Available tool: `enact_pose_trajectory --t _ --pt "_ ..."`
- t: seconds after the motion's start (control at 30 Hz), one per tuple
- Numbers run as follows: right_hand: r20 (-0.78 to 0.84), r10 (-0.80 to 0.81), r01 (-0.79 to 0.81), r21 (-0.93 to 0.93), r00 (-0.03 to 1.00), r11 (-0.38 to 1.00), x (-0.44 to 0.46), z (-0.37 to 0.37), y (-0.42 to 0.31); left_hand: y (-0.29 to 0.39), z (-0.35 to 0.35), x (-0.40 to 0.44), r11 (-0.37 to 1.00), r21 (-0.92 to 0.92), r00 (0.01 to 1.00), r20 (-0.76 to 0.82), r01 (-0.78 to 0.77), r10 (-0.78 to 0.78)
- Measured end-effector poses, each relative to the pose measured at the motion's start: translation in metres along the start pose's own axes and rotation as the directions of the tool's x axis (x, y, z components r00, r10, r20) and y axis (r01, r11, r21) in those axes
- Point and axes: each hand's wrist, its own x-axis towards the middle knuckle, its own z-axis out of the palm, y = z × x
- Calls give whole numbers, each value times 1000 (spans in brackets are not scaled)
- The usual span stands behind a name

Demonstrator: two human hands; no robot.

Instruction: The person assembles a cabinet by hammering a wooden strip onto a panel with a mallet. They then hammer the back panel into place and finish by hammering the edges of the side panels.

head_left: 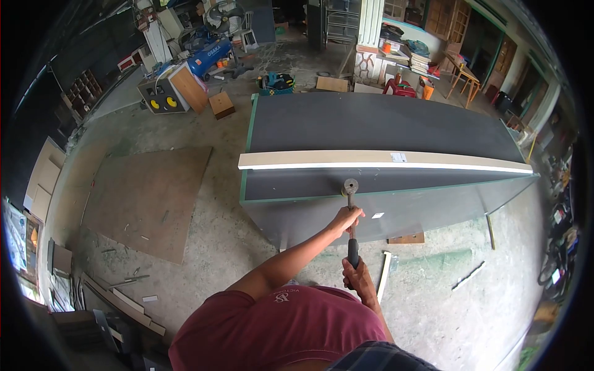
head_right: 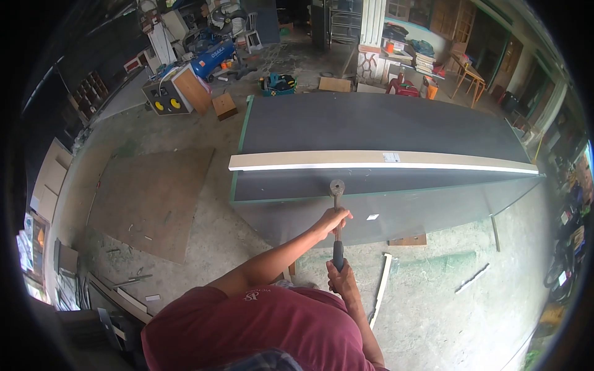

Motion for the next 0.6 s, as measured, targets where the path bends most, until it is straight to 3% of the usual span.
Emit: enact_pose_trajectory --t 0.6 --pt "-18 -20 19 -72 1000 997 3 0 6 -3 -1 -3 1000 19 1000 -11 -5 5"
